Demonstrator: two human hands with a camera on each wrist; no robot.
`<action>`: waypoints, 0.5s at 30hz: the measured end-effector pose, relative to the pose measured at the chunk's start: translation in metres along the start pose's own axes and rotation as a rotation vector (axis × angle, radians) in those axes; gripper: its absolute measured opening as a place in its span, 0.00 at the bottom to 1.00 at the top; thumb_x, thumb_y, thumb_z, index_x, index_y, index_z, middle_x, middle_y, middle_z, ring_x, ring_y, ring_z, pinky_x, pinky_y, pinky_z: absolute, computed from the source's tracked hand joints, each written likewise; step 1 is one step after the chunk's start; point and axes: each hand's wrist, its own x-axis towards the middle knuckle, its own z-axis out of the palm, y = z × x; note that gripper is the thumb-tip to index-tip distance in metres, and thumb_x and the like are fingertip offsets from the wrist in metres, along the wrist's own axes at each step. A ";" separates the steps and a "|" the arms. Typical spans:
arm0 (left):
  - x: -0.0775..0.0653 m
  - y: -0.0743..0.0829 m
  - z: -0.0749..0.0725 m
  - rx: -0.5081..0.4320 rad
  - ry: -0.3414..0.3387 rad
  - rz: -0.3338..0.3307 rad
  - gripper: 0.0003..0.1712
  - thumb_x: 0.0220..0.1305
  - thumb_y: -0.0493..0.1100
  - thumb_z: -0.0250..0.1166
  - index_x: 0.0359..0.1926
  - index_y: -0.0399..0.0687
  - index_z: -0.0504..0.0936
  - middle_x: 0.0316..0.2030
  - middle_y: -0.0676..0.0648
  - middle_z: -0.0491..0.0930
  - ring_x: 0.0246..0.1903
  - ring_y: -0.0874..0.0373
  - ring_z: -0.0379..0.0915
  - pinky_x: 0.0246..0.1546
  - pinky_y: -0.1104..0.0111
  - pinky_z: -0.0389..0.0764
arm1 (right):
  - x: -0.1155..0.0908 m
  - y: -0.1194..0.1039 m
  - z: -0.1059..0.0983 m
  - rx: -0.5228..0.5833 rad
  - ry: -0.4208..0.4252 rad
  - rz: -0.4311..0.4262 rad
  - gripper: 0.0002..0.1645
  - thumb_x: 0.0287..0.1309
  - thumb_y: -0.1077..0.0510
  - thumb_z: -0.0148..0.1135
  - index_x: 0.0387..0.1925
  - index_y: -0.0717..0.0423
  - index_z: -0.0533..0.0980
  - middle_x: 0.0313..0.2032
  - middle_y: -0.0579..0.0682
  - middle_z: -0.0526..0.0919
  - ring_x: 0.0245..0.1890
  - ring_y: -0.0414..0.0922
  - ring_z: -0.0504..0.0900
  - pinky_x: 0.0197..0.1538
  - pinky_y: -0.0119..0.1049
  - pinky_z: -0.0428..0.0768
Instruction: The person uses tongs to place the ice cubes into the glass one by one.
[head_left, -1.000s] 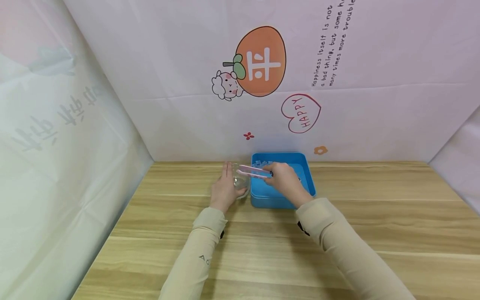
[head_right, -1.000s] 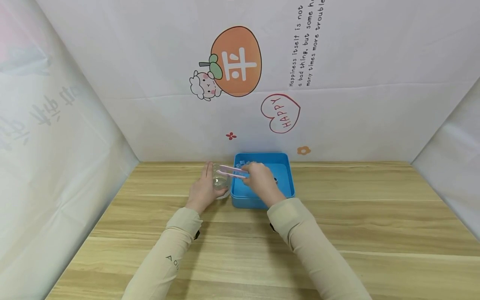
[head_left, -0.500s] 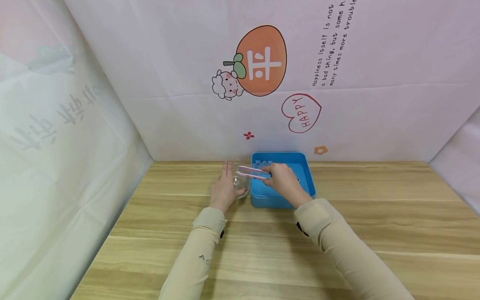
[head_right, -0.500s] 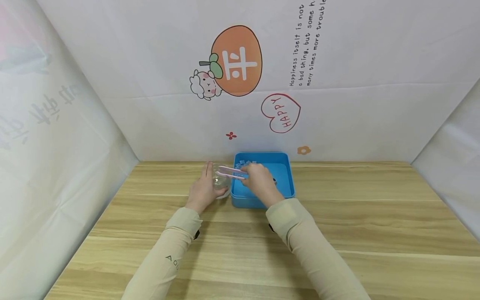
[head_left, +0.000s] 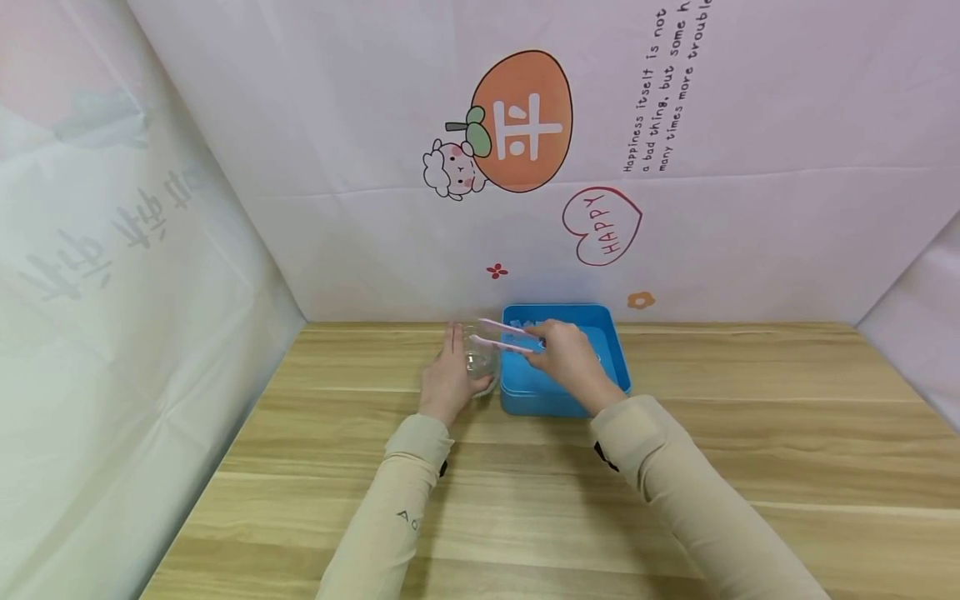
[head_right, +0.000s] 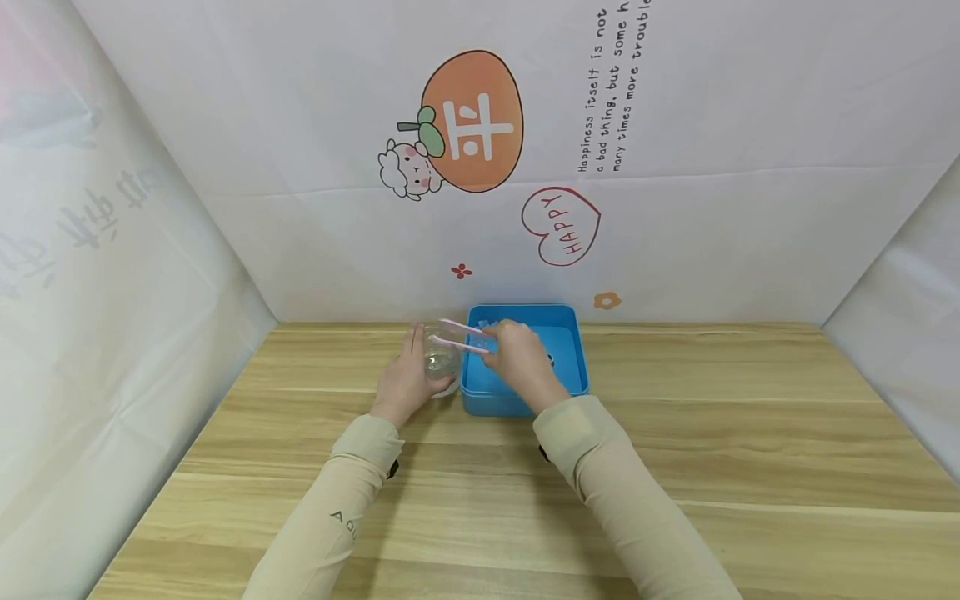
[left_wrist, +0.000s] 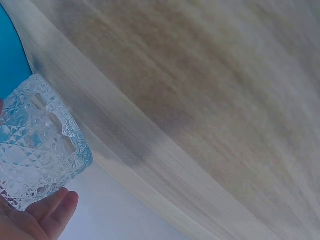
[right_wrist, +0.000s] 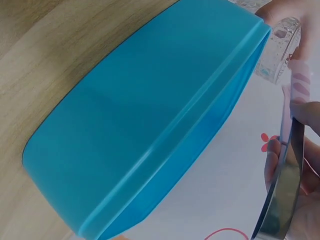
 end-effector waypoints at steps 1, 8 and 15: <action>0.000 0.000 0.000 -0.001 -0.003 -0.003 0.59 0.49 0.62 0.72 0.72 0.38 0.53 0.73 0.41 0.55 0.45 0.48 0.80 0.27 0.63 0.81 | 0.000 0.000 -0.001 0.009 0.012 0.007 0.25 0.54 0.59 0.68 0.55 0.59 0.78 0.44 0.60 0.84 0.37 0.49 0.82 0.37 0.39 0.84; 0.001 0.000 0.000 0.006 -0.022 -0.013 0.60 0.50 0.62 0.71 0.73 0.39 0.51 0.73 0.41 0.54 0.45 0.49 0.80 0.30 0.62 0.81 | 0.004 0.009 -0.006 0.048 0.069 0.089 0.27 0.56 0.59 0.66 0.58 0.60 0.75 0.54 0.62 0.79 0.48 0.56 0.82 0.47 0.47 0.84; 0.001 0.000 -0.001 0.007 -0.022 -0.012 0.60 0.50 0.63 0.70 0.73 0.39 0.51 0.73 0.42 0.54 0.48 0.48 0.80 0.33 0.60 0.83 | 0.005 0.028 -0.006 0.005 0.117 0.154 0.27 0.57 0.58 0.66 0.58 0.63 0.75 0.53 0.65 0.79 0.52 0.60 0.79 0.52 0.51 0.81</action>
